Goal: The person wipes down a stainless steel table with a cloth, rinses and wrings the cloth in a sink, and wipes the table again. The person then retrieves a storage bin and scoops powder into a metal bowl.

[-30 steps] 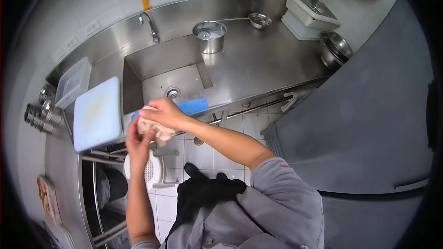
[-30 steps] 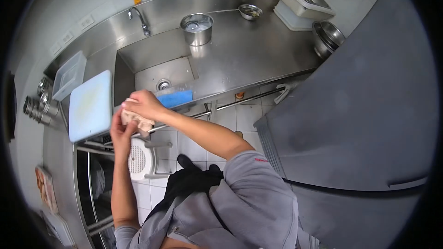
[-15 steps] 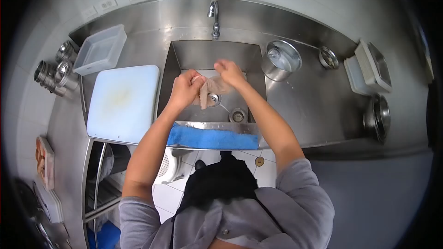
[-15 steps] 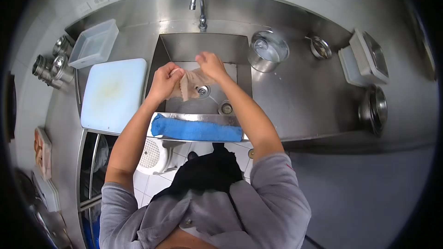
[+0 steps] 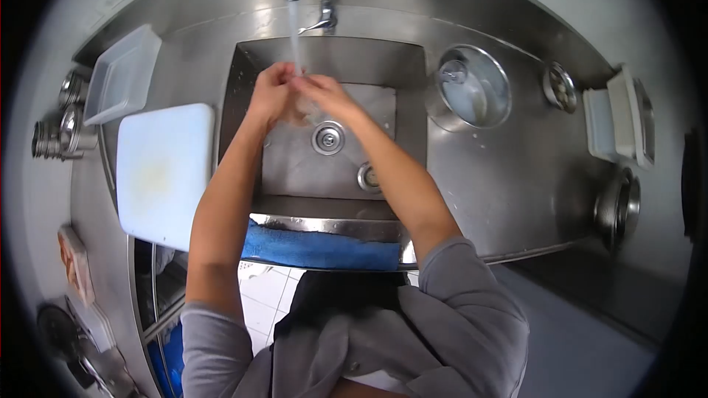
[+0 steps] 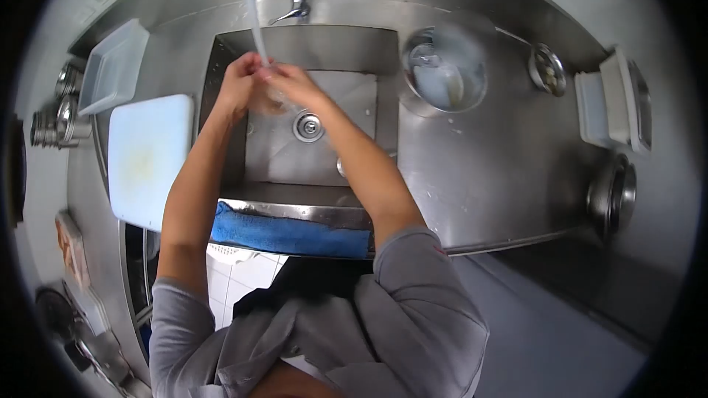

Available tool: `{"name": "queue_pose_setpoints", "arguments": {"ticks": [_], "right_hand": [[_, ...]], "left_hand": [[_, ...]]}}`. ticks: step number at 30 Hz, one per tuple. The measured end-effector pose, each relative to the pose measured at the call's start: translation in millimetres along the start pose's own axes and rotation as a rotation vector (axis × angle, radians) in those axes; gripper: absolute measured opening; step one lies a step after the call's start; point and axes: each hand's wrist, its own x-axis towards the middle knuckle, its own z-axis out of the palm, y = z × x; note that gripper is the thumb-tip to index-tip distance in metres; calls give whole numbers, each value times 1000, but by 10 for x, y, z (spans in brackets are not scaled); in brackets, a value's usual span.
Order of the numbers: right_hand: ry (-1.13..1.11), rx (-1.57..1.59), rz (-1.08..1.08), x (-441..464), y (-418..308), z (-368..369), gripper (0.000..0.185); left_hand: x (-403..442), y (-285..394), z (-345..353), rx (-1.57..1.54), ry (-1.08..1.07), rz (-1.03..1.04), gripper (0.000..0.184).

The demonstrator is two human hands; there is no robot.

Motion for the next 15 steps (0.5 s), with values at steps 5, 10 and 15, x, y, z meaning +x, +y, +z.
{"name": "queue_pose_setpoints", "arguments": {"ticks": [5, 10, 15], "right_hand": [[197, -235, 212, 40, 291, -637, 33], [576, -314, -233, -9, 403, 495, 36], [327, -921, 235, 200, 118, 111, 52]], "left_hand": [[136, -205, 64, -371, 205, -61, 14], [500, -1085, 310, -621, 419, -193, 10], [64, -930, 440, -661, 90, -337, 21]]}}
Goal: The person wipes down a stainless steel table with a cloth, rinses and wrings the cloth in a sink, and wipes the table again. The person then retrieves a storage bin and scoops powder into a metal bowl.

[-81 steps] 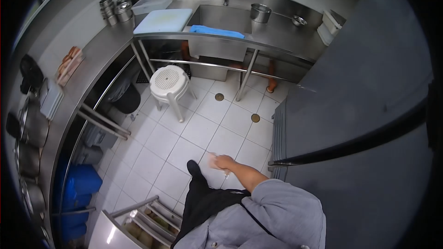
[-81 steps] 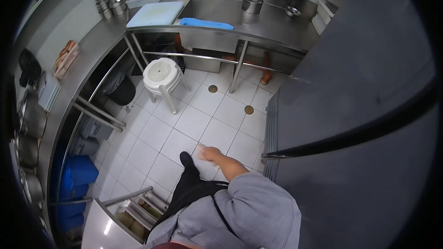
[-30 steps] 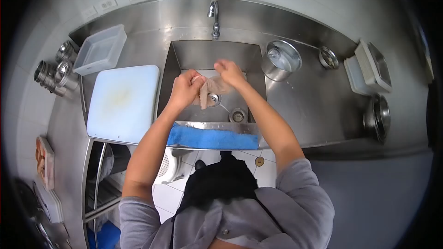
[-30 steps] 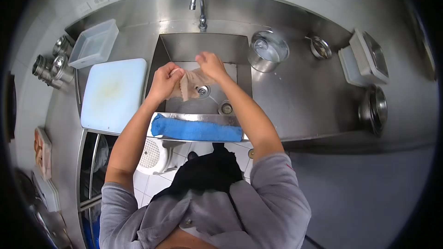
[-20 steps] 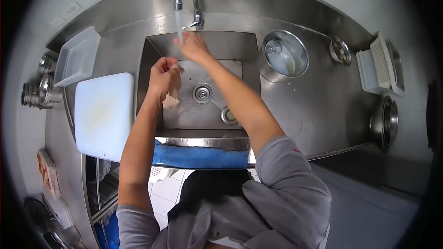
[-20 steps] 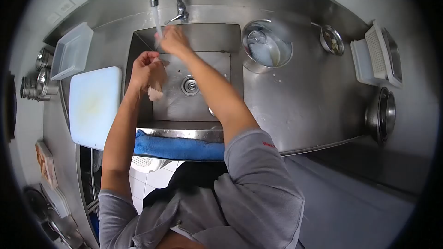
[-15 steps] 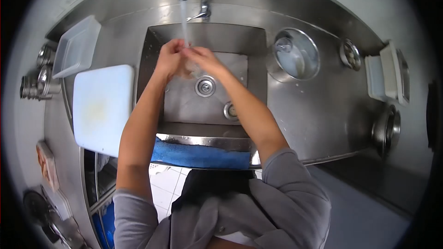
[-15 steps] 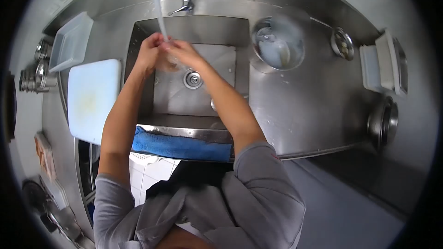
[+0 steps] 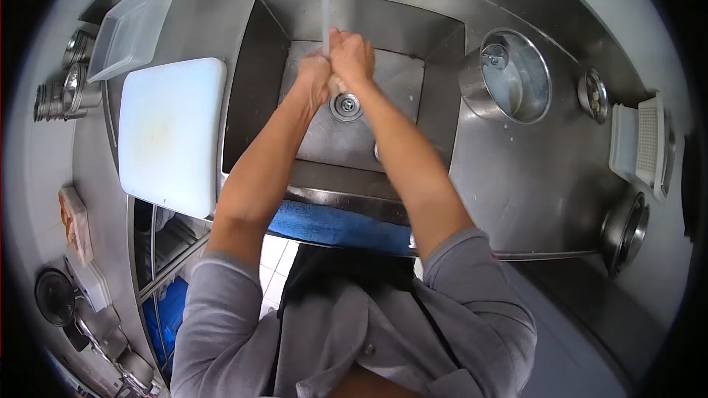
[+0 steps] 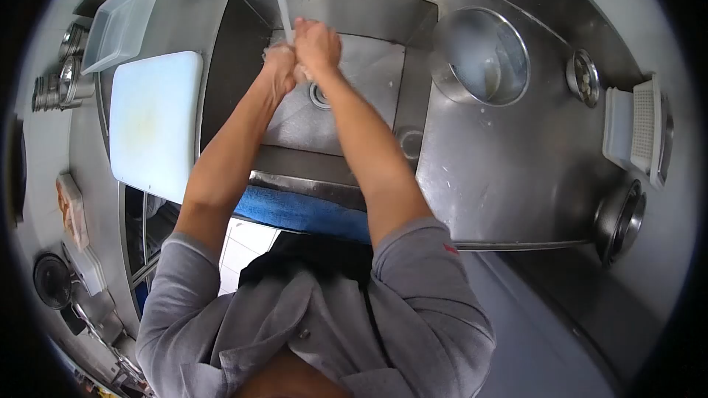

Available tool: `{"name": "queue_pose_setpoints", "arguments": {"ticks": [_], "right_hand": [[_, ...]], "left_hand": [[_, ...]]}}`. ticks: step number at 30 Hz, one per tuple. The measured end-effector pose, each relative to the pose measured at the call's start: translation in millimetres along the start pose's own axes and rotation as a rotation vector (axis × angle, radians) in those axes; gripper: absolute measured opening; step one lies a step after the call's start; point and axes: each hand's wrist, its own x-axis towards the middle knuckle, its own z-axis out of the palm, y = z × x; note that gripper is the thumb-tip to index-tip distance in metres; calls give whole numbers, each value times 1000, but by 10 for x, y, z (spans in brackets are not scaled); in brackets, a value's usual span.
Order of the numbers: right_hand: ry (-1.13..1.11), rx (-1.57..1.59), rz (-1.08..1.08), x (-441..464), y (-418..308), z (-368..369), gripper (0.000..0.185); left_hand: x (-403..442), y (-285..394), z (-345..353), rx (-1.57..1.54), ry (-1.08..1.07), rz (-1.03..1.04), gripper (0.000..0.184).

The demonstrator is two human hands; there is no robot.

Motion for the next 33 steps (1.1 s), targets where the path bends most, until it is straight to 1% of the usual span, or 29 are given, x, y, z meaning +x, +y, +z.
{"name": "queue_pose_setpoints", "arguments": {"ticks": [1, 2, 3, 4, 5, 6, 7, 8, 9, 11, 12, 14, 15, 17, 19, 20, 21, 23, 25, 26, 29, 30, 32, 33], "right_hand": [[-63, -24, 25, 162, 112, -13, 47], [-132, -48, 52, 273, 268, 48, 43], [-195, -72, 73, 381, 387, 138, 39], [-304, 131, 22, 380, 383, 182, 27], [-471, 231, 17, 377, 414, 180, 30], [-635, 331, 12, 282, 256, 5, 37], [-794, 433, 8, 237, 138, -123, 44], [-826, 462, 28, 243, 98, -155, 45], [-772, 485, -28, 221, 87, -190, 42], [-659, 527, -152, 185, 82, -298, 35], [-637, 479, -121, 216, 172, -339, 32], [-589, 384, -60, 302, 398, -357, 26], [-489, 584, 47, 241, 377, -332, 21], [-273, 979, 266, -33, 284, -205, 17], [-82, 1013, 94, -173, 301, 387, 21], [-16, 776, -151, -413, 67, 456, 25], [50, 592, -263, -605, -132, 446, 31], [146, 146, -286, -492, -51, 465, 43], [46, -91, -140, -196, 143, 296, 48], [4, -205, -67, -22, 231, 203, 51], [-347, 522, -24, 279, 643, 220, 56], [-359, 811, 20, -95, 220, -125, 50], [-607, 375, -116, 14, 529, -232, 41], [-725, 153, -180, 17, 598, -351, 37]], "left_hand": [[-226, 189, 158, 138, 87, -69, 24], [-277, 254, 71, 322, 41, -132, 34], [-284, 313, -54, 449, 11, -121, 35], [-297, 359, -179, 571, -19, -109, 37], [-319, 363, -278, 691, -46, -99, 39], [-372, 368, -313, 605, -27, 32, 37], [-373, 401, -332, 640, -78, 110, 35], [-358, 439, -345, 674, -129, 188, 33], [-350, 485, -347, 704, -177, 273, 31], [-379, 613, -327, 816, -39, 280, 23], [-407, 657, -319, 870, 31, 279, 18], [-383, 574, -351, 429, 21, 272, 15], [-382, 525, -327, 209, 11, 265, 14], [-391, 409, -107, 14, 201, 162, 9], [-161, 215, -148, 5, 192, 57, 16], [66, -3, -358, -199, -84, 42, 21], [346, -268, -651, -399, -362, 25, 26], [320, -341, -614, -430, -311, -47, 36], [-276, 63, 115, -77, 331, -147, 48], [-509, 222, 235, -37, 256, -161, 44], [-517, 302, 24, 351, 1, 0, 26], [-520, 361, -64, 259, -17, 47, 23], [-499, 493, -229, 75, -49, 146, 17], [-510, 536, -262, 13, -18, 178, 15]]}}
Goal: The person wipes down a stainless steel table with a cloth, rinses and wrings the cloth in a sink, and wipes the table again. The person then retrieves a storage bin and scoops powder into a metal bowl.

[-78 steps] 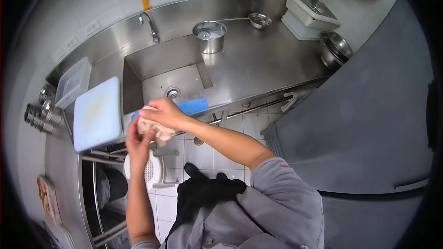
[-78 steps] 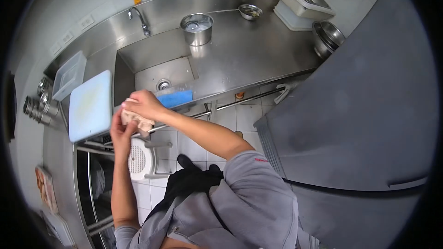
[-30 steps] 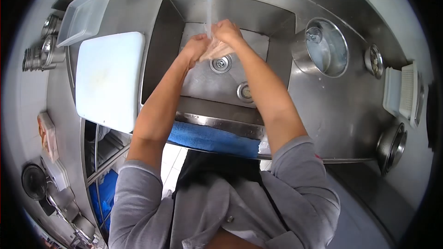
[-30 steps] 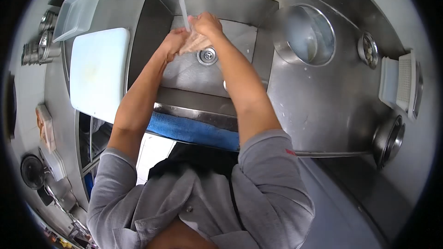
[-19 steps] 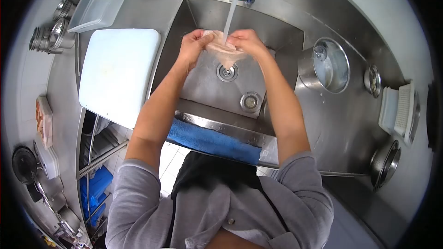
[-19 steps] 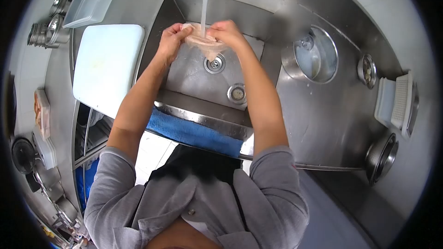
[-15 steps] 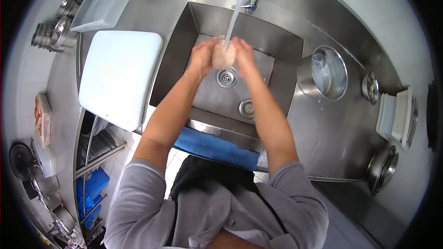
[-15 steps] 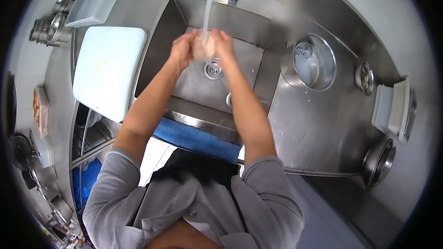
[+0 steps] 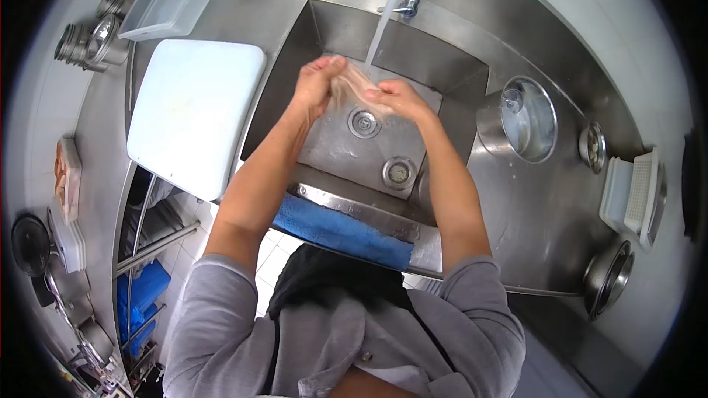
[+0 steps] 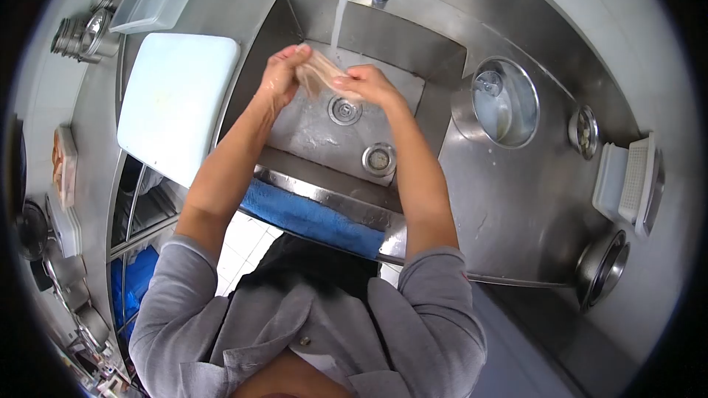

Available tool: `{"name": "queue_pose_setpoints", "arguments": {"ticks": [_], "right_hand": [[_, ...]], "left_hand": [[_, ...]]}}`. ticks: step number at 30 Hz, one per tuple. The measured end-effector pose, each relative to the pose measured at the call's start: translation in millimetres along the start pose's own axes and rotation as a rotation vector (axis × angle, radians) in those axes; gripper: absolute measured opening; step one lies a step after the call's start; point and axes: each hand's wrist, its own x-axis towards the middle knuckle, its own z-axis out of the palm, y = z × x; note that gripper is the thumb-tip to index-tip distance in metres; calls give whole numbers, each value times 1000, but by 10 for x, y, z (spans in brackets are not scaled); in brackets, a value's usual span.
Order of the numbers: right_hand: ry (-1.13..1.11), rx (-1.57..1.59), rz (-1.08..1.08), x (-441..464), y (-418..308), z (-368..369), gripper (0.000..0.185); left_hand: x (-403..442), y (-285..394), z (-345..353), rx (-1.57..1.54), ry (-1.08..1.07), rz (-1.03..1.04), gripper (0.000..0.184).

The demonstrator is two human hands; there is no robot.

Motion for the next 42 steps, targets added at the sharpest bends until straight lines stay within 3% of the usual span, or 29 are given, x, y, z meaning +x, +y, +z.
{"name": "queue_pose_setpoints", "arguments": {"ticks": [1, 3, 5, 7, 9, 11, 14, 15, 17, 20, 22, 24, 25, 28, 29, 32, 33, 36, 42], "right_hand": [[62, 199, 76, -67, 47, -44, 34], [403, 755, 28, -114, -101, 86, 29], [591, 933, -149, 36, -240, 320, 26], [566, 675, -237, 199, -344, 732, 21], [655, 360, -266, 190, -486, 955, 23], [846, -19, -246, 81, -770, 951, 29], [713, -462, 180, 383, -180, 388, 32], [576, -144, 185, 311, -149, 305, 32], [269, 458, 172, 224, -174, 92, 31], [73, 477, 143, 46, -68, -130, 33], [156, 629, 94, -110, -261, -75, 34], [255, 859, 27, -11, -324, 202, 36], [430, 695, -84, 51, -426, 460, 34], [776, 112, -310, 95, -647, 862, 30], [858, -36, -215, 177, -555, 761, 31], [702, -256, 48, 273, -300, 326, 34], [569, -143, 53, 298, -272, 213, 31], [192, 589, 61, 194, -342, 81, 29], [239, 423, -14, 52, -513, -88, 25]], "left_hand": [[-16, 20, -31, -57, 37, 26, 13], [-75, 41, 80, -150, 142, 16, 10], [8, -100, 211, -190, 233, -34, 9], [245, -290, 268, -64, 388, -114, 6], [472, -933, -138, -522, -216, 63, 17], [369, -724, -63, -317, -109, -94, 20], [-38, -233, 514, -96, 136, -322, 24], [-56, -229, 399, 144, 112, -350, 33], [-116, -147, 208, 161, 70, -266, 25], [-125, -168, -59, 95, 28, -109, 20], [-124, -227, -85, 44, 59, 39, 16], [72, -378, -15, -65, 162, 62, 13], [185, -442, 12, -121, 214, 68, 11], [363, -472, 67, 24, 32, -5, 13], [329, -596, 173, -259, 122, -42, 20], [-54, -148, 535, 217, 185, -355, 19], [-51, -138, 379, 355, 46, -345, 21], [-8, -128, 114, 275, -141, -161, 21], [52, -61, 132, 419, -58, 156, 14]]}}
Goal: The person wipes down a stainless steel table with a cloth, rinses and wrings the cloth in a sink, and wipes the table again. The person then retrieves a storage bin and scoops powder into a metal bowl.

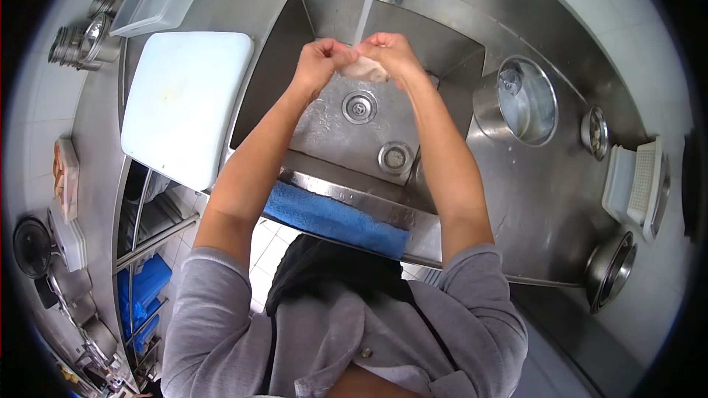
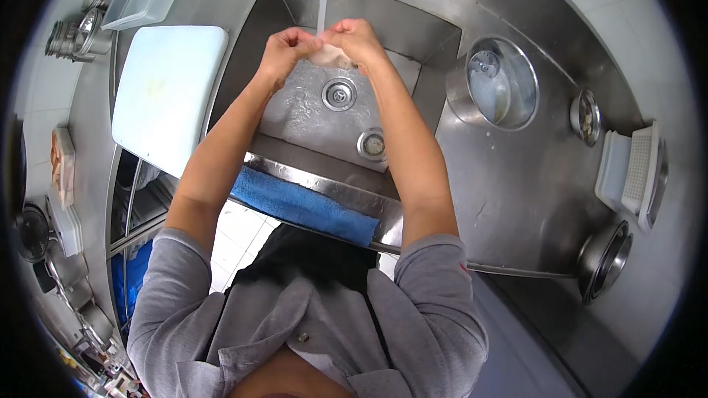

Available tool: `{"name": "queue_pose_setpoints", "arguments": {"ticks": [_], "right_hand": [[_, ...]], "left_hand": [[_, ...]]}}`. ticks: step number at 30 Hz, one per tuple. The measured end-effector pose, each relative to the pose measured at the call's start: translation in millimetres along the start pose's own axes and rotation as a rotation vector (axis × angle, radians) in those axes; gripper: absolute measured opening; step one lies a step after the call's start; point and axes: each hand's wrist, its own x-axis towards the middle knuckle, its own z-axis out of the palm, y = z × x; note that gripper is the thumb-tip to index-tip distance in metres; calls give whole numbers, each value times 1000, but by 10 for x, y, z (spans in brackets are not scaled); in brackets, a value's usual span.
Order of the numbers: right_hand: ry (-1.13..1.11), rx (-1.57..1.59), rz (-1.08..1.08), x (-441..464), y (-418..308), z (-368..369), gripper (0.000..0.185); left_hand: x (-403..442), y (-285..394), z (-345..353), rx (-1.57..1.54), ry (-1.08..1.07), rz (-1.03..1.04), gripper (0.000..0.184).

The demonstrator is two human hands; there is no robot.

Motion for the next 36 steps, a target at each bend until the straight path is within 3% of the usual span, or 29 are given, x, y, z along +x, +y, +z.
{"name": "queue_pose_setpoints", "arguments": {"ticks": [1, 4, 7, 9, 12, 13, 16, 17, 19, 20, 22, 24, 27, 29, 30, 32, 33, 36], "right_hand": [[5, -55, -28, -1, -10, -33, 25], [-180, -283, 0, -38, 113, -256, 24], [11, 244, -38, -58, 316, -264, 19], [213, 52, -238, 16, 501, 250, 17], [487, -450, -434, -41, 423, 794, 21], [562, -653, -477, -92, 394, 859, 23], [574, -790, -107, 177, 403, 408, 48], [416, -533, -107, 177, 441, 333, 48], [88, -36, -103, 156, 516, 186, 49], [-3, -150, -68, 64, 563, 101, 46], [-187, -386, -26, -91, 522, -82, 41], [-70, -203, -23, -180, 694, -195, 33], [199, 271, -80, -185, 616, -129, 28], [190, 240, -137, -155, 362, 362, 26], [190, 228, -163, -127, 318, 594, 26], [422, -340, -223, 8, 321, 888, 38], [488, -472, -248, 3, 198, 839, 50], [399, -698, -136, 287, 370, 317, 49]], "left_hand": [[25, 36, -11, 13, 22, 48, 13], [49, 171, 8, -334, 157, 117, 9], [59, 25, 77, -332, 222, -39, 7], [166, -199, 170, -339, 293, -157, 4], [436, -843, -2, -759, 173, -194, 12], [301, -707, 202, -502, 269, -138, 22], [-134, 16, 449, -407, 232, -437, 24], [-76, -106, 252, -176, 162, -468, 16], [-78, -49, -16, -117, -79, -301, 14], [-116, -34, -85, -88, -199, -220, 13], [-202, 258, -92, -307, -74, -166, 7], [-245, 263, -94, -615, 83, -97, 8], [-51, 58, -21, -597, 286, -181, 9], [129, -192, 89, -459, 389, -224, 9], [179, -255, 128, -569, 397, -255, 12], [219, -341, 207, -790, 410, -321, 19], [183, -350, 270, -690, 328, -364, 24], [-41, -88, 403, -378, 83, -463, 46]]}}
